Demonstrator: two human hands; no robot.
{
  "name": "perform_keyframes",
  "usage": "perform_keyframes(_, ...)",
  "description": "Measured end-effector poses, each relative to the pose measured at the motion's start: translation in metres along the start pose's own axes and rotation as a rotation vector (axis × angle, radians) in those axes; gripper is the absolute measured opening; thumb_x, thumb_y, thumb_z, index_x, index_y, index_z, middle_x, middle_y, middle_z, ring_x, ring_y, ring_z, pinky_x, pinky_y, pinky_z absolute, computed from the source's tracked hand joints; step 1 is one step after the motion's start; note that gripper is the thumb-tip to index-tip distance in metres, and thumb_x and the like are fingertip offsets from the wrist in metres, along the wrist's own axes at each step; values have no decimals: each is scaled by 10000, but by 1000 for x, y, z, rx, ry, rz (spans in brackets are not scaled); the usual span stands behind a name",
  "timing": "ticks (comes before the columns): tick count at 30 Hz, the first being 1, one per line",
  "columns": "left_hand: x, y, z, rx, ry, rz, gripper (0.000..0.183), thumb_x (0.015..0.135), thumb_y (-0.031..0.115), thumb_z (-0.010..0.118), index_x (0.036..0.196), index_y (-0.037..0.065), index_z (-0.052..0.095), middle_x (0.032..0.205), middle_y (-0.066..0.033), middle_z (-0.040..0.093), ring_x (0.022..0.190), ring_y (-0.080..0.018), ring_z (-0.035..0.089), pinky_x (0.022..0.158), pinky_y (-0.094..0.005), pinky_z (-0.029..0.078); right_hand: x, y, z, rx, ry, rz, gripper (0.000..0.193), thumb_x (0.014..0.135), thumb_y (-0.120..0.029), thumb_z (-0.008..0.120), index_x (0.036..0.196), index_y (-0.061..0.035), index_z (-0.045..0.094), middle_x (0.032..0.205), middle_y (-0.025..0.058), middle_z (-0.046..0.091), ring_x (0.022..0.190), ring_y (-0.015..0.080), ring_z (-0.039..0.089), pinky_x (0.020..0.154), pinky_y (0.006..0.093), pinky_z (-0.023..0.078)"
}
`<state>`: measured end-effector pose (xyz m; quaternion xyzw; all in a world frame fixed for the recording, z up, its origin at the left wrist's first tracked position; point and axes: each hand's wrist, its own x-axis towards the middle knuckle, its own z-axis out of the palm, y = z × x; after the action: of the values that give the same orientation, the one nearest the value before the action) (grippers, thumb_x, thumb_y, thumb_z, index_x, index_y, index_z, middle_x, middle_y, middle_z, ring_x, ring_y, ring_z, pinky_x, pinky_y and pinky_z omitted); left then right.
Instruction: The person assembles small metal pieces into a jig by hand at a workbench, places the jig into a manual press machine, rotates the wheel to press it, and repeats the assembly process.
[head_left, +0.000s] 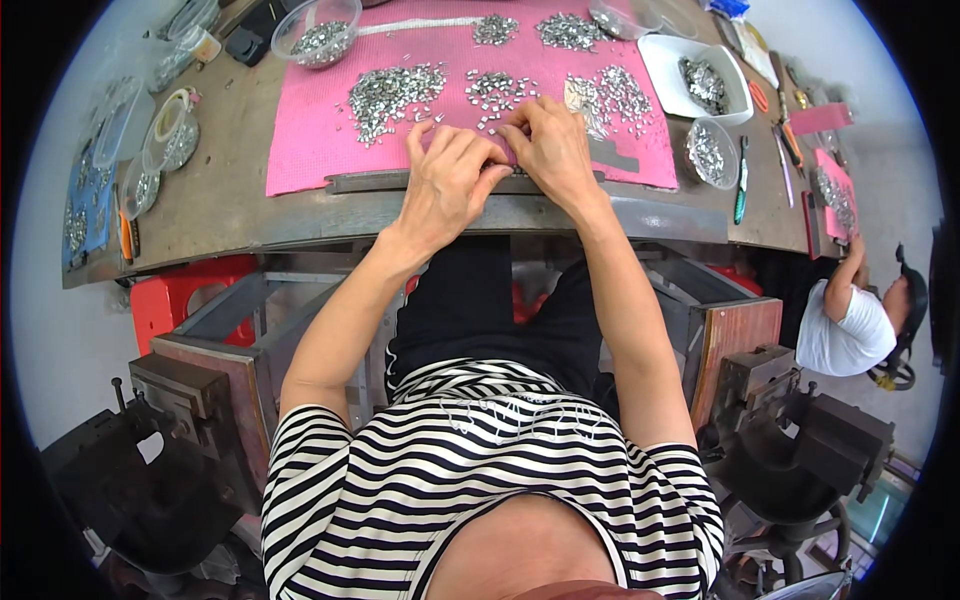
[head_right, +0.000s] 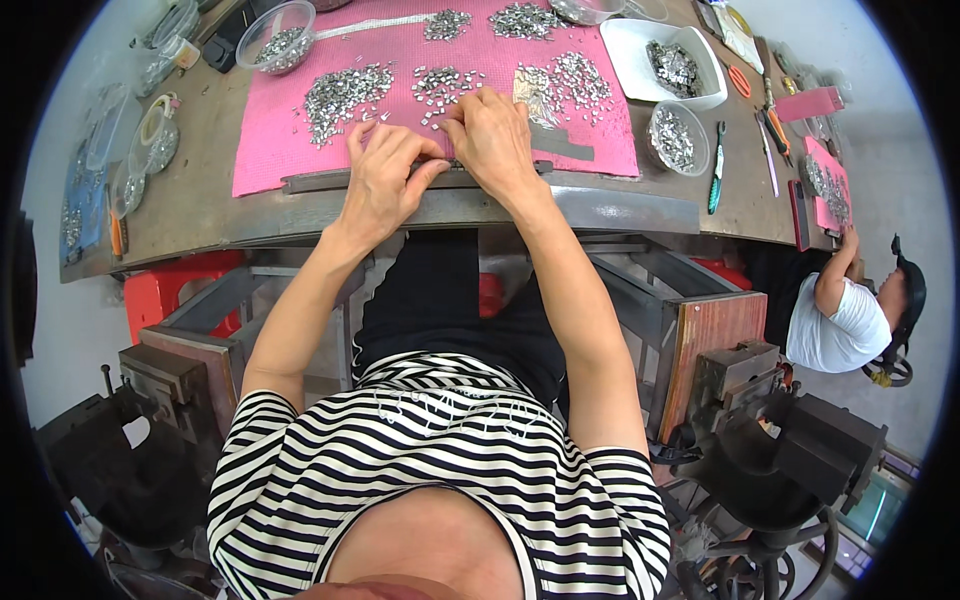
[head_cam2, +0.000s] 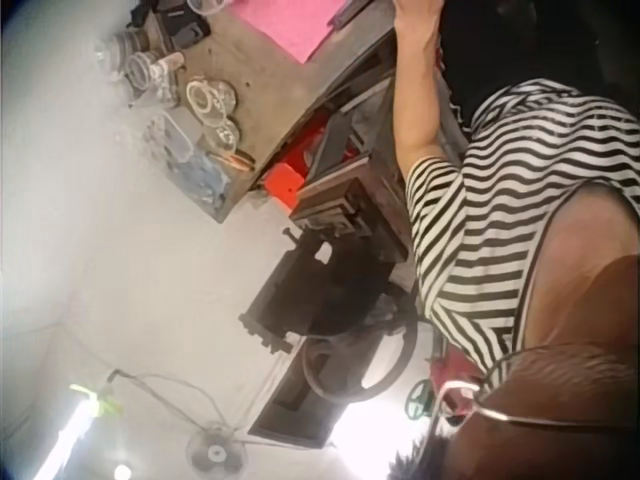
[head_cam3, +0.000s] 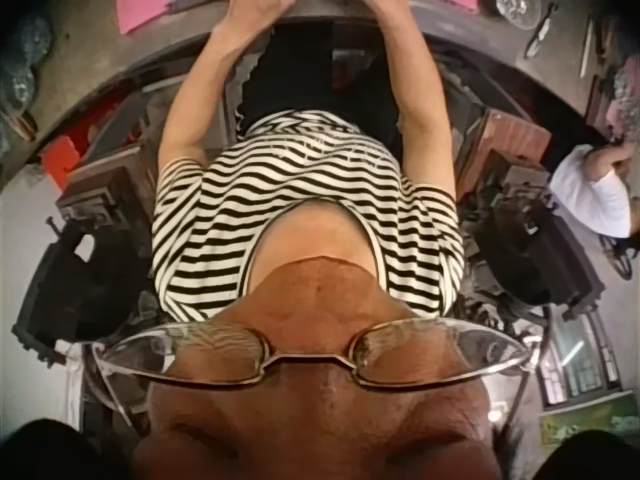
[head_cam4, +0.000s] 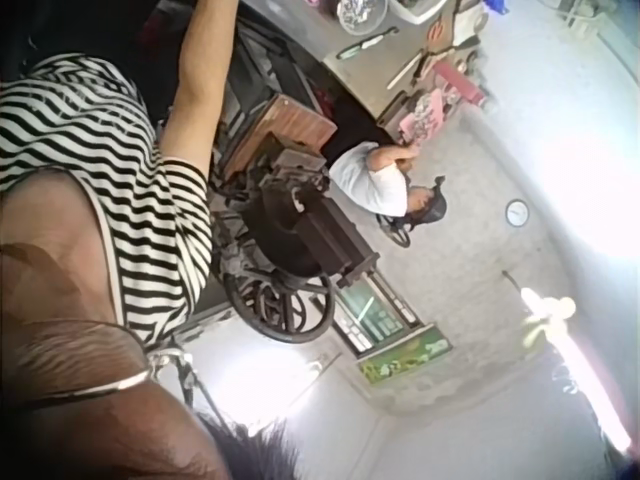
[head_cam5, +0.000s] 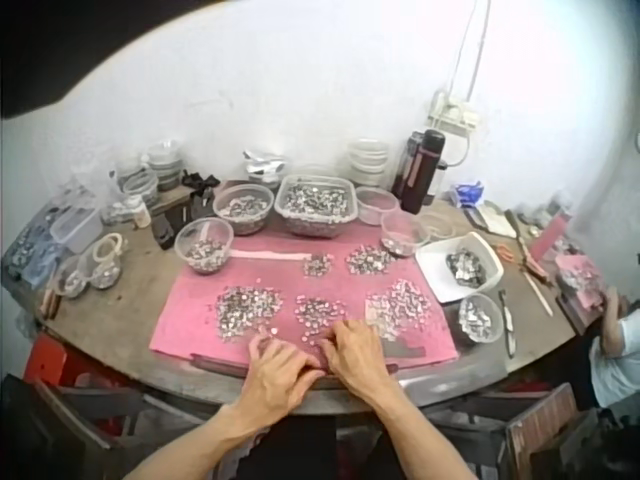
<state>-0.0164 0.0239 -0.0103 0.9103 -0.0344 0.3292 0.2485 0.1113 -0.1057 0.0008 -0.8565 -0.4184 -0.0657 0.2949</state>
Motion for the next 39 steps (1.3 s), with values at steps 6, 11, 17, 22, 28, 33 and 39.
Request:
perform_keyframes(6, -1, -1, -2, -20, -35, 20, 138, 858, 154, 758, 951, 108, 667, 856, -19, 601, 891, -225, 588, 1037, -502, 340, -18, 0, -5, 50, 100, -72, 96, 888, -117, 703, 894, -25, 675, 836, 114, 637, 812, 309, 623, 760, 421, 432)
perform_keyframes(11, 1, -9, -3, -168, 12, -41, 132, 890, 111, 722, 1011, 70, 688, 880, -34, 657, 849, -226, 600, 1014, -406, 370, -41, -16, -9, 159, 134, -57, 64, 889, -77, 695, 908, -23, 666, 858, 105, 615, 822, 297, 603, 767, 402, 424)
perform_keyframes(17, 5, -13, -12, 16, 52, -133, 91, 917, 157, 703, 991, 105, 713, 861, -7, 679, 861, -205, 616, 1004, -438, 342, -50, -18, -6, 148, 180, -86, 56, 888, -83, 702, 917, -39, 684, 885, 86, 635, 844, 285, 603, 768, 393, 429)
perform_keyframes(22, 20, -29, -8, 98, -40, -184, 113, 882, 209, 732, 968, 136, 725, 873, -2, 676, 938, -228, 590, 996, -528, 283, -25, -11, -6, 154, 92, -40, 86, 892, -103, 699, 959, -54, 722, 858, 88, 655, 847, 287, 622, 779, 400, 452)
perform_keyframes(28, 28, -36, -1, 153, -63, -123, 92, 864, 198, 744, 939, 146, 739, 859, -15, 650, 936, -244, 592, 997, -562, 290, 4, -1, 9, 58, 36, -161, 107, 852, -109, 728, 929, -36, 718, 843, 104, 659, 858, 310, 618, 788, 411, 463)
perform_keyframes(33, 33, -37, -2, 153, -104, -97, 76, 863, 168, 738, 937, 149, 735, 864, -26, 654, 941, -249, 599, 1026, -595, 290, -2, 5, -3, 72, 15, -144, 85, 839, -88, 734, 883, -28, 691, 829, 111, 649, 839, 307, 618, 770, 414, 457)
perform_keyframes(39, 28, -25, -10, 79, -84, -40, 85, 881, 163, 721, 946, 117, 690, 896, -27, 656, 953, -242, 599, 1026, -561, 303, -28, -2, -31, 151, 35, -130, 102, 863, -34, 700, 945, -16, 642, 885, 120, 628, 865, 308, 611, 798, 401, 454)
